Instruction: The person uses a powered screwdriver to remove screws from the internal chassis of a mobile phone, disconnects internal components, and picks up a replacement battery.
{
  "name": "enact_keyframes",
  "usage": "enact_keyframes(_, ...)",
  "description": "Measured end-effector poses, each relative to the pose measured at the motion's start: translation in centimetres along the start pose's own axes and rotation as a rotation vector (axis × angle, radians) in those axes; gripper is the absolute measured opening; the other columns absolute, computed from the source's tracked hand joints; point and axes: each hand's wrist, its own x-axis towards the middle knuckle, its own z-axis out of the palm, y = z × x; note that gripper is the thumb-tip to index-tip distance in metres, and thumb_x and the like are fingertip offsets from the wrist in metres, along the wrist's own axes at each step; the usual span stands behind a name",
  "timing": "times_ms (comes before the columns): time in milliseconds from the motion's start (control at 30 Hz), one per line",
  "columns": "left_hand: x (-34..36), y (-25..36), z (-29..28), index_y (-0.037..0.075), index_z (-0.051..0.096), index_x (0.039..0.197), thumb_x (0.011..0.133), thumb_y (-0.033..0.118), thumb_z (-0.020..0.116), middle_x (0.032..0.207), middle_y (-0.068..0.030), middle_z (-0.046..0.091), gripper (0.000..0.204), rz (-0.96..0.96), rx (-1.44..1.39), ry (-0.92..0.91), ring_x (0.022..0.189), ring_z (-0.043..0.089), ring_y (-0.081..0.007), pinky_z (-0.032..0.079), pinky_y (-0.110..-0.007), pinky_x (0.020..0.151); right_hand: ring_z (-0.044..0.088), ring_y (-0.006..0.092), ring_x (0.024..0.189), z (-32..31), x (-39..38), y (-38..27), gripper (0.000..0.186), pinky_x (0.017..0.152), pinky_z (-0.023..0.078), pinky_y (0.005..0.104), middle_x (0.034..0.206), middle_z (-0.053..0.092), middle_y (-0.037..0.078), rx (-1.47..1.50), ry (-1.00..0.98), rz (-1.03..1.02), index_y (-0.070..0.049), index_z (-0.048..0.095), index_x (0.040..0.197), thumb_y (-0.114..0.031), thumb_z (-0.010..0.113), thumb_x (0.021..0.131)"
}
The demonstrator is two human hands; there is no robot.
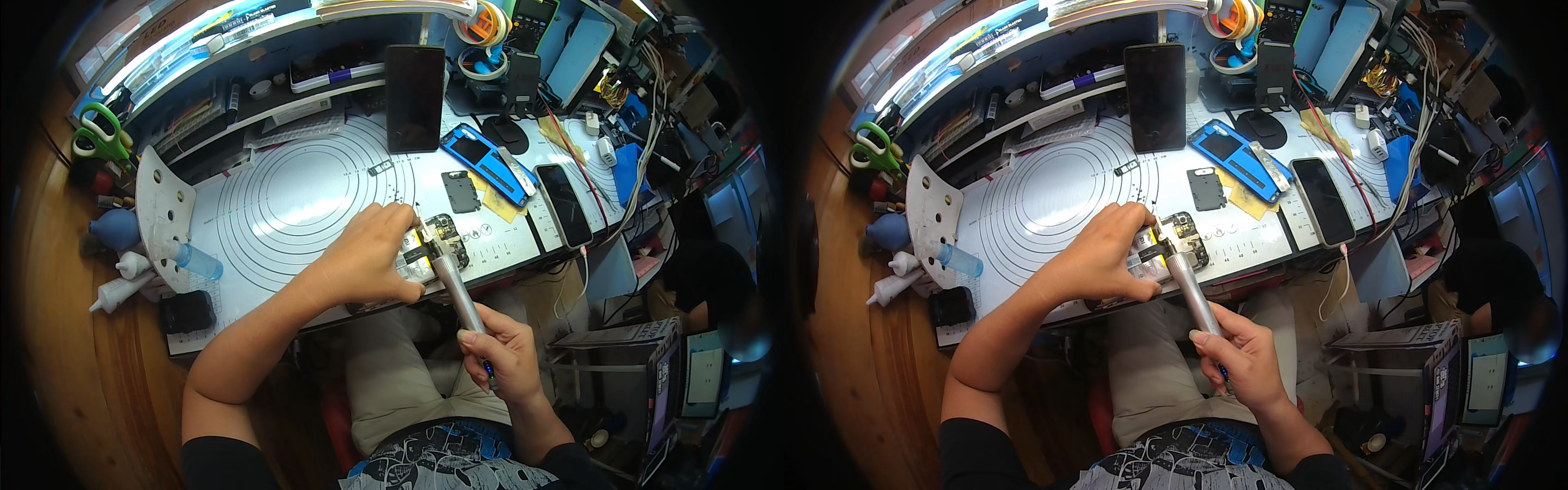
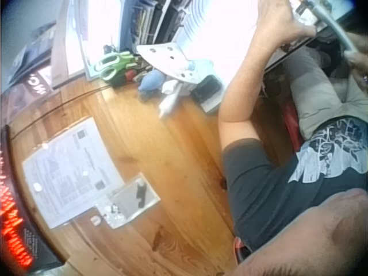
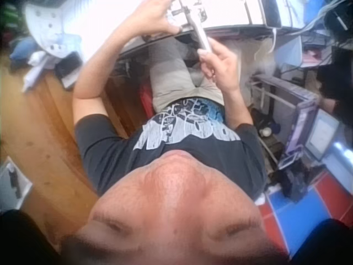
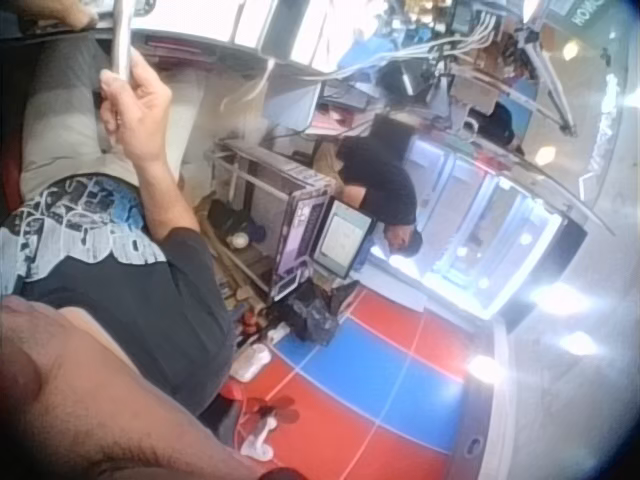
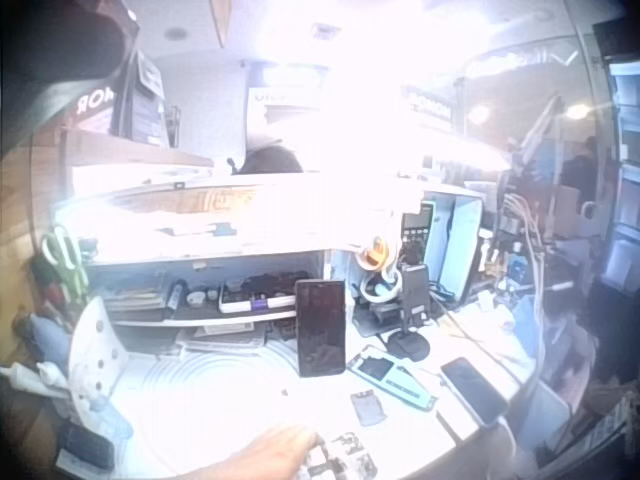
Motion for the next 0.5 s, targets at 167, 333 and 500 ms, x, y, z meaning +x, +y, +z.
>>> enact_keyframes(167,0.12,0.5,-0.35,-0.001,0.057,0.114,0.06,0.032,0.082,0.105,-0.0177,0.059,0.068,-0.02,-0.006,-0.024,0.099,0.054,-0.0339,0.046,-0.041,0.091,0.047,0.0061,0.048,0.05,-0.01,-0.03,0.049,0.038,0.035,0.0233,0.076,0.056,0.002,0.011,0.005,0.001,0.004,0.053,0.144,-0.003,0.063,0.098)
enact_keyframes(333,0.02,0.23,-0.13,-0.001,0.057,0.114,0.06,0.032,0.082,0.104,-0.0175,0.059,0.068,-0.001,0.001,-0.006,0.099,0.054,-0.0337,0.046,-0.041,0.091,0.046,0.0068,0.044,0.26,0.1,0.01,0.046,0.035,0.034,0.0225,0.078,0.058,0.006,0.001,0.023,-0.031,0.01,0.054,0.139,-0.002,0.061,0.095)
enact_keyframes(500,0.07,0.35,-0.18,-0.001,0.056,0.115,0.06,0.032,0.082,0.103,-0.0173,0.059,0.069,-0.011,0.0,-0.012,0.099,0.054,-0.0335,0.046,-0.041,0.09,0.047,0.0059,0.048,-0.04,0.1,-0.06,0.049,0.038,0.036,0.0232,0.076,0.056,0.002,0.005,-0.003,-0.007,0.004,0.052,0.145,-0.004,0.064,0.098)
